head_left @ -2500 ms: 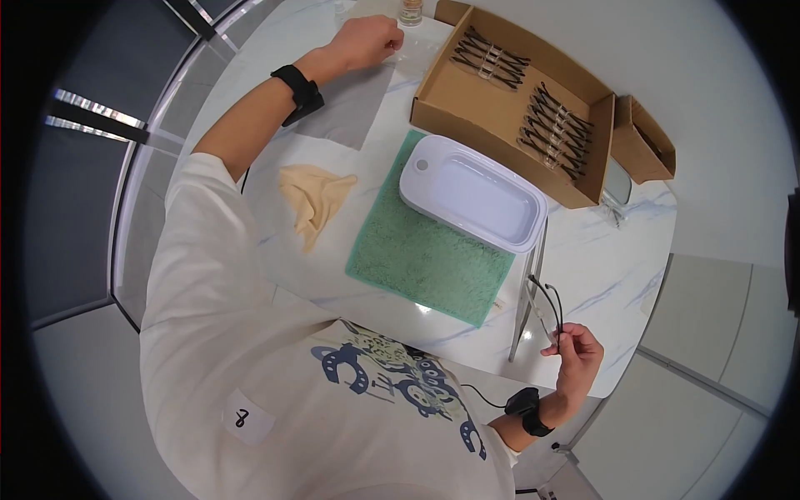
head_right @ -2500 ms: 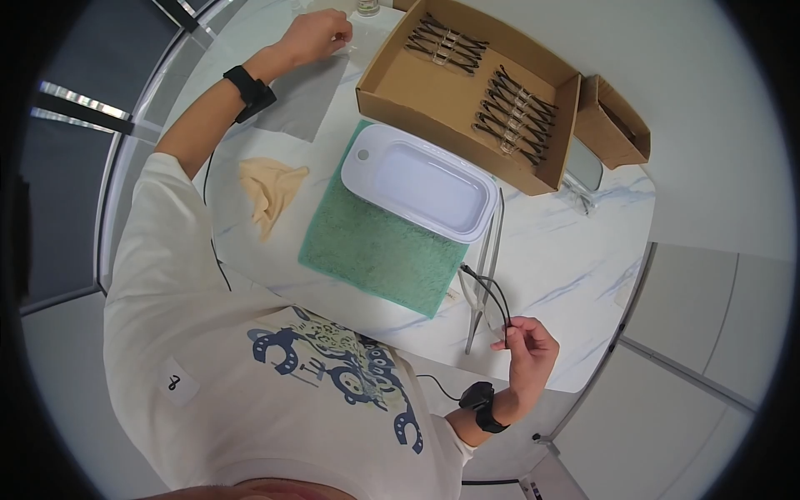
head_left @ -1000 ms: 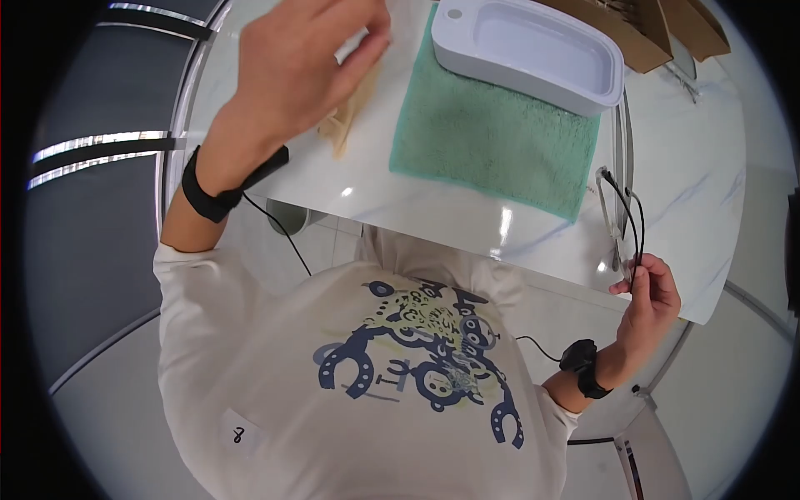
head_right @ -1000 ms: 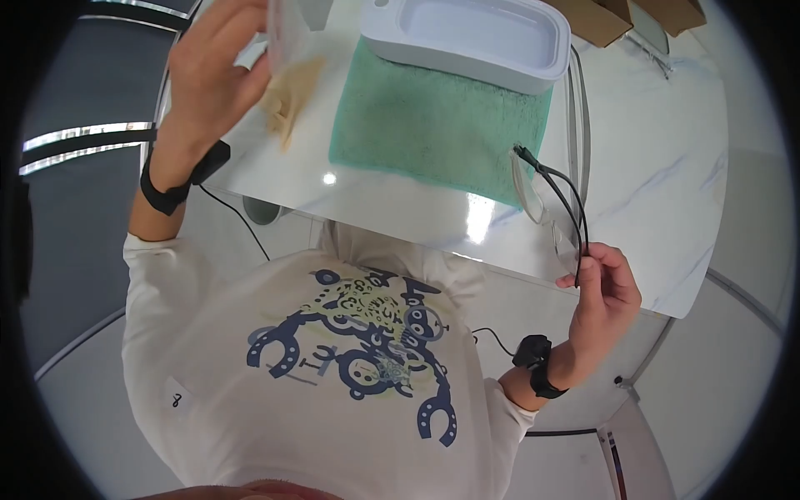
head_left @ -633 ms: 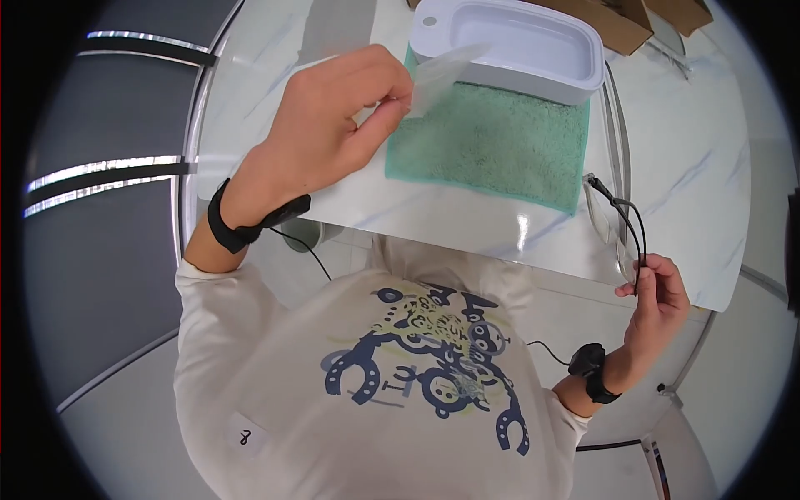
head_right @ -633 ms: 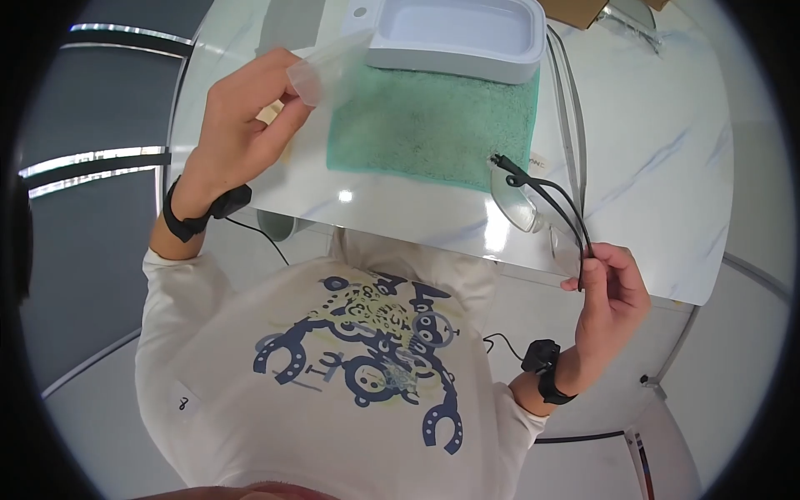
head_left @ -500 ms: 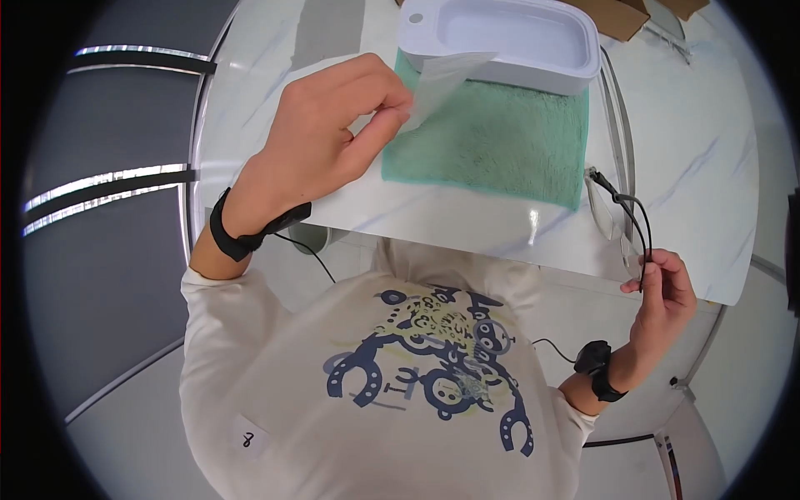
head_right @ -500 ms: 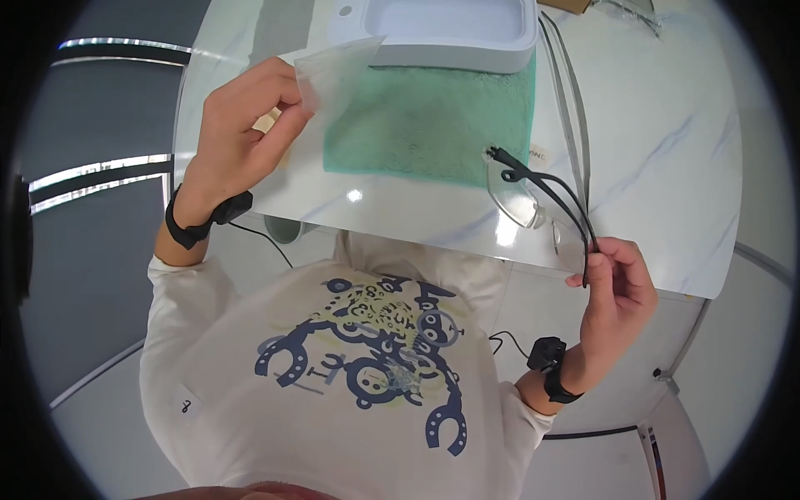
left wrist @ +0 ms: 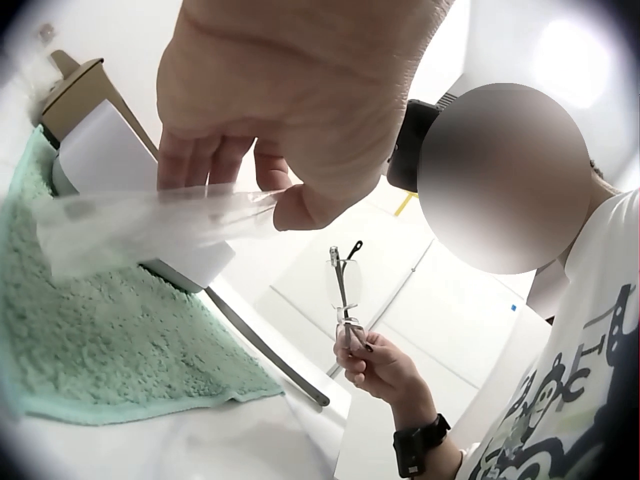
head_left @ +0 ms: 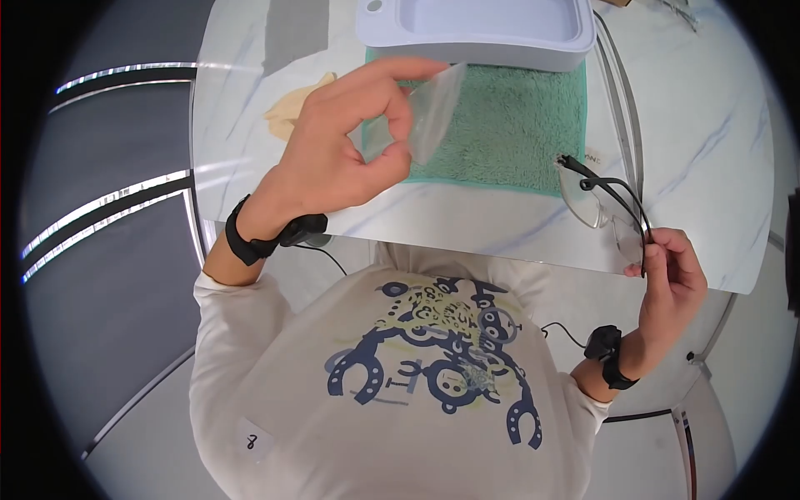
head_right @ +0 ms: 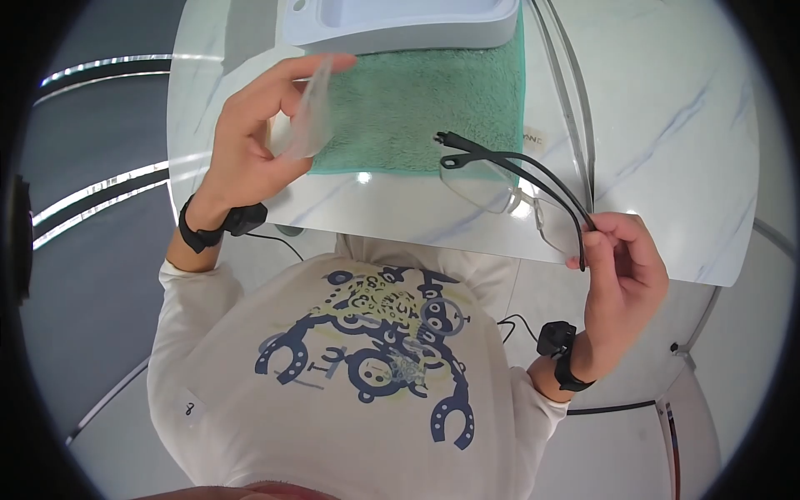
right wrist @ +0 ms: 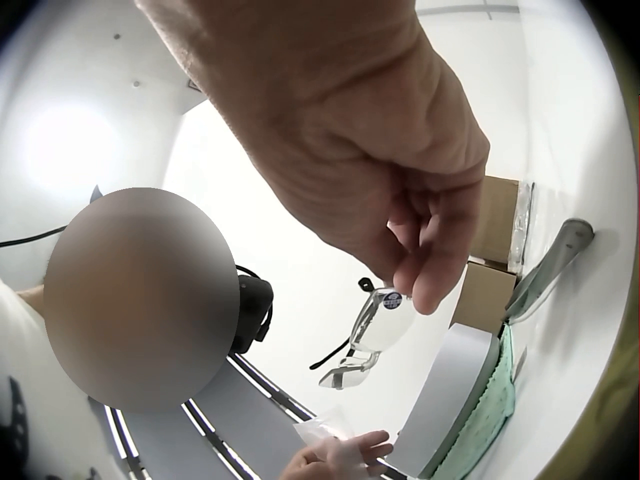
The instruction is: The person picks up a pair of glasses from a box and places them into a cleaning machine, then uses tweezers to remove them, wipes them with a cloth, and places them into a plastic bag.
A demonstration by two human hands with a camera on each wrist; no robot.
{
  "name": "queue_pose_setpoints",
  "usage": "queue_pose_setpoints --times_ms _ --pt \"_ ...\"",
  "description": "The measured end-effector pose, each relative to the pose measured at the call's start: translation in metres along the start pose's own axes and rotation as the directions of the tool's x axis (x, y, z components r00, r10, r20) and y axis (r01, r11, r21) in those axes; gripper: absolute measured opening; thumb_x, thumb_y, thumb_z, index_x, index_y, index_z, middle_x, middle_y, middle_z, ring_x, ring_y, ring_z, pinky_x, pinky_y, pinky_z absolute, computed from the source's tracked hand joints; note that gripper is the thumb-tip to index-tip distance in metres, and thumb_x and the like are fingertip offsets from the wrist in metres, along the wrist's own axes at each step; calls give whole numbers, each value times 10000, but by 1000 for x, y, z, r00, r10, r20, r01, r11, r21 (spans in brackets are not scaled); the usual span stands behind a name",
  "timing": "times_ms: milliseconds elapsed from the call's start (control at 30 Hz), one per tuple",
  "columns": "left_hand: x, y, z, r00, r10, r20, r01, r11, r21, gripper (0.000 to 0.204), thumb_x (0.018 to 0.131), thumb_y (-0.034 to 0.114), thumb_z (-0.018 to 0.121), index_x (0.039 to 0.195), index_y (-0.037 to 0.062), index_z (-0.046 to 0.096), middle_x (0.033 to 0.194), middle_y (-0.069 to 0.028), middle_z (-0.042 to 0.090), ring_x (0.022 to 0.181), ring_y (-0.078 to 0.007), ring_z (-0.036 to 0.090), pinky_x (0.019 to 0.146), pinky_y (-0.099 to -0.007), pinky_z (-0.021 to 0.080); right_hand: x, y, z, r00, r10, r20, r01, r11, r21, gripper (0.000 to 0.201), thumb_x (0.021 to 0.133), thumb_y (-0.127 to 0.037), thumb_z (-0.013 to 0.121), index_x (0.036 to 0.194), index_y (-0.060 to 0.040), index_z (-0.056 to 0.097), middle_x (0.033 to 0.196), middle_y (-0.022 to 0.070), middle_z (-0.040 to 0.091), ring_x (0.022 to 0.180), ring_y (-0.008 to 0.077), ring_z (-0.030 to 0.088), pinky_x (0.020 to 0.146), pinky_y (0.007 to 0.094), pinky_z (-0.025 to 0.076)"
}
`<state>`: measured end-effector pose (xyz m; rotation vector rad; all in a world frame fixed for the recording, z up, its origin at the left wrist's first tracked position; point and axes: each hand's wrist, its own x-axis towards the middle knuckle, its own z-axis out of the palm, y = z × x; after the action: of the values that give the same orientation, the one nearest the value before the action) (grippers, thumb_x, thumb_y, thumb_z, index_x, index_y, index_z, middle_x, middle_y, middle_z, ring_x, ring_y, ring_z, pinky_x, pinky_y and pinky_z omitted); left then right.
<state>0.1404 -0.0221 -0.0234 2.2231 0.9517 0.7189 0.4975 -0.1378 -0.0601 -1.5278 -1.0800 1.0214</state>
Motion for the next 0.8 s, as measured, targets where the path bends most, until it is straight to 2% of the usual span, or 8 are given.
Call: queue_pose_setpoints --times_ms 133,200,300,533,600,633,700,800 --pt "-2 8 9 993 -106 48 110 991 -78 166 665 -37 583 776 57 503 1139 -157 656 979 -207 628 870 -310 463 1 -4 4 1000 12 20 -12 1000 9 61 924 18 656 968 57 669 856 49 630 687 82 580 581 230 533" --pt "-2 10 11 995 -102 17 104 984 -142 197 680 -44 587 831 47 499 909 -73 597 865 -211 604 827 -305 476 2 -9 8 1000 10 22 -11 1000 5 61 923 20 655 968 58 669 852 47 629 681 81 576 579 229 531" --pt "-3 8 9 998 -61 34 66 982 -175 244 686 -33 649 865 48 504 842 -54 550 802 -196 561 819 -301 473 2 -13 12 999 1 38 -1 1000 11 62 921 20 658 969 59 669 840 45 627 675 82 574 580 230 529" --pt "-7 5 2 997 -47 58 58 977 -203 321 709 29 754 909 71 507 890 -46 555 802 -152 505 790 -296 419 7 -27 23 997 -21 81 20 1000 6 65 918 13 673 966 57 666 829 47 628 672 85 578 585 231 526" --pt "-9 8 10 983 -153 -106 108 931 -350 323 725 47 756 1014 58 613 834 -34 583 768 -171 582 812 -297 486 6 -30 25 997 -26 76 26 1000 -5 67 916 12 676 966 56 666 830 48 629 672 85 579 584 231 526" --pt "-10 7 9 982 -155 -107 107 929 -355 323 725 47 756 1014 58 613 834 -34 583 768 -171 582 812 -297 486 6 -31 26 997 -31 77 32 999 -6 68 916 10 680 965 56 666 832 49 630 671 86 579 583 230 525" --pt "-9 4 4 993 -113 -45 101 973 -205 541 723 15 714 1250 -3 596 874 -36 628 828 -147 614 814 -295 493 8 -32 28 996 -34 78 35 999 -14 69 915 8 683 963 56 666 834 51 630 671 87 580 582 230 523" --pt "-11 1 -1 996 -84 24 86 994 -69 654 694 -7 654 1345 17 585 888 -45 663 829 -159 643 796 -296 514 9 -35 32 997 -40 67 42 999 -30 65 916 11 682 962 54 668 838 53 631 673 89 581 582 228 518"
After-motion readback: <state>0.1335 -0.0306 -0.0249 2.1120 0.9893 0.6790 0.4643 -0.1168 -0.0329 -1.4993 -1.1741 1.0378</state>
